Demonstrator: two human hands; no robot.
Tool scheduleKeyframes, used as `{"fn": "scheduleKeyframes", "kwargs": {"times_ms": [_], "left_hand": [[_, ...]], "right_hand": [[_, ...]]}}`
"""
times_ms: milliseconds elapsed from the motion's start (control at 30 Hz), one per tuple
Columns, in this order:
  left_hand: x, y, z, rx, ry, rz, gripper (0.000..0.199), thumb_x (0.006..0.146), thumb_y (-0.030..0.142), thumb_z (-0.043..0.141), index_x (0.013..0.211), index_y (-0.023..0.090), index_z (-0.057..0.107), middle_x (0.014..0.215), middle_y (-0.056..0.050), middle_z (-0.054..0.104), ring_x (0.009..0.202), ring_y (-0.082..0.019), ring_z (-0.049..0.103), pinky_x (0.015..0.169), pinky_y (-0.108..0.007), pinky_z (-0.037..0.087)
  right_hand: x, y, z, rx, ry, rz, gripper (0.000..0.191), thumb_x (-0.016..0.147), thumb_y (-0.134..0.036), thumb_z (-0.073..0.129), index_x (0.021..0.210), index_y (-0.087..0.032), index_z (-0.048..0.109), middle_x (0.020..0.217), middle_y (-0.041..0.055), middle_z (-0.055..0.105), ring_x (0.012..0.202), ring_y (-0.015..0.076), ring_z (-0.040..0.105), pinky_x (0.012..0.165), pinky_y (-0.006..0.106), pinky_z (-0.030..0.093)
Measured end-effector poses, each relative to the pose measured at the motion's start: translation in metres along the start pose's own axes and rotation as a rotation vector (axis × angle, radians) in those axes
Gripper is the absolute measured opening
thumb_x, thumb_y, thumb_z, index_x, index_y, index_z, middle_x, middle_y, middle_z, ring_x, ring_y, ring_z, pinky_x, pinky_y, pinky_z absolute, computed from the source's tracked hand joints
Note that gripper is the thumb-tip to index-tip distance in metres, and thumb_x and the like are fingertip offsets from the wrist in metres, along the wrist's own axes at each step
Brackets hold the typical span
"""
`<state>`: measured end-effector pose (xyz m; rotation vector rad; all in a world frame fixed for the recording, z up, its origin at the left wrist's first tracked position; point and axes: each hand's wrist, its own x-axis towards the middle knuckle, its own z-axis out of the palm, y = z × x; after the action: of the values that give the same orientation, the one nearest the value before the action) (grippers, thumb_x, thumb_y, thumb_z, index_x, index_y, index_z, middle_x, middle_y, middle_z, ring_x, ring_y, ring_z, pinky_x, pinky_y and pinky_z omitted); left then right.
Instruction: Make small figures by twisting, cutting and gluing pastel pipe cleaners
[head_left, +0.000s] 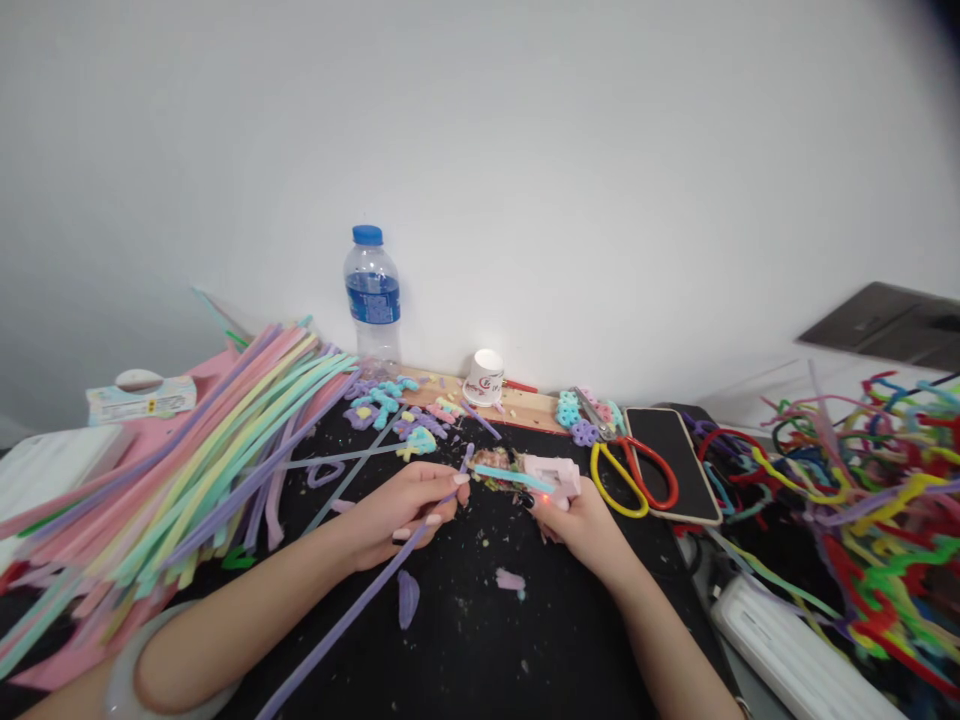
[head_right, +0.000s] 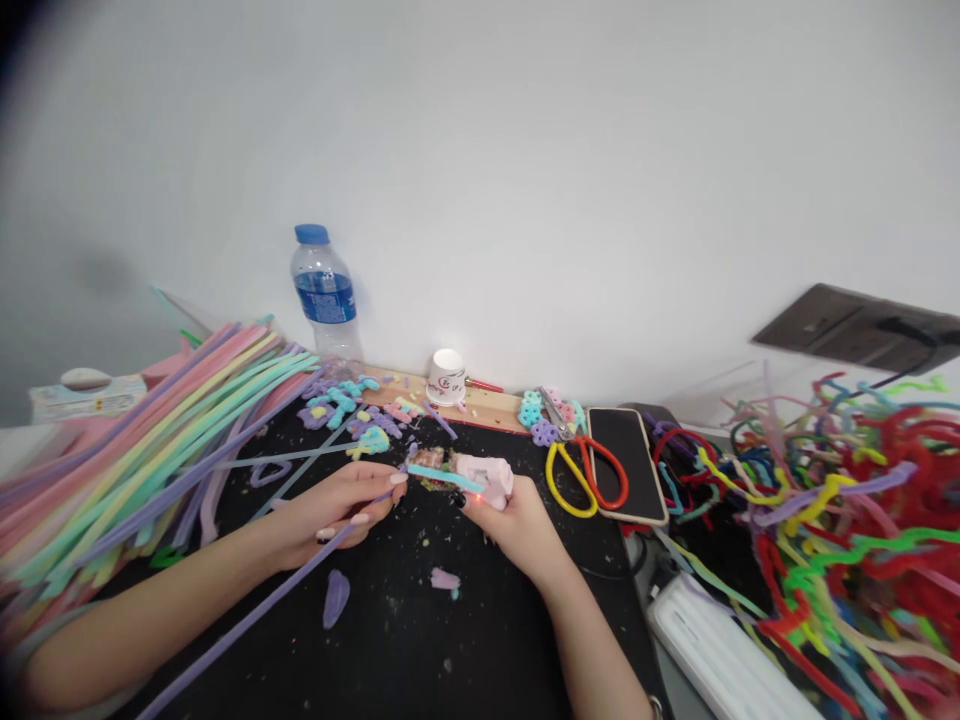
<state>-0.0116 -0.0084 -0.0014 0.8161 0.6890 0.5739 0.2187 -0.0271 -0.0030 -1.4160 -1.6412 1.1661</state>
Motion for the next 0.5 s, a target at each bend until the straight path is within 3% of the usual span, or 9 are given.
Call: {"fn": "scheduleKeyframes", "kwargs": {"times_ms": [167, 367, 500], "left_hand": [[-0.0004, 0.0004, 0.0005, -0.004, -0.006, 0.001, 0.020, 0.084, 0.030, 0.053, 0.072, 0.013, 0.056, 0.043, 0.008, 0.041, 0.026, 0.001, 0.014, 0.029, -0.014, 0.009], [0.0000, 0.0010, 0.0012, -0.007, 0.002, -0.009, 0.021, 0.084, 0.030, 0.053, 0.072, 0.013, 0.056, 0.043, 0.008, 0.042, 0.026, 0.002, 0.015, 0.028, -0.013, 0.009], [0.0001, 0.0013, 0.0016, -0.016, 0.005, -0.006, 0.021, 0.084, 0.030, 0.053, 0.073, 0.013, 0.056, 0.043, 0.008, 0.041, 0.026, 0.002, 0.014, 0.028, -0.013, 0.009]], "right_hand": [[0.0003, 0.0016, 0.0007, -0.006, 0.049, -0.021, 0.024, 0.076, -0.030, 0.057, 0.059, -0.017, 0.048, 0.044, -0.0060, 0.044, 0.042, 0.0079, 0.039, 0.042, 0.020, 0.030], [-0.0004, -0.0005, 0.0009, 0.016, -0.020, 0.010, 0.021, 0.076, -0.031, 0.057, 0.063, -0.017, 0.049, 0.046, -0.0066, 0.044, 0.042, 0.0074, 0.038, 0.041, 0.020, 0.029], [0.0008, -0.0009, 0.0003, -0.023, 0.027, -0.013, 0.024, 0.077, -0.029, 0.056, 0.059, -0.017, 0.045, 0.045, -0.0061, 0.043, 0.042, 0.0076, 0.039, 0.042, 0.020, 0.029]]}}
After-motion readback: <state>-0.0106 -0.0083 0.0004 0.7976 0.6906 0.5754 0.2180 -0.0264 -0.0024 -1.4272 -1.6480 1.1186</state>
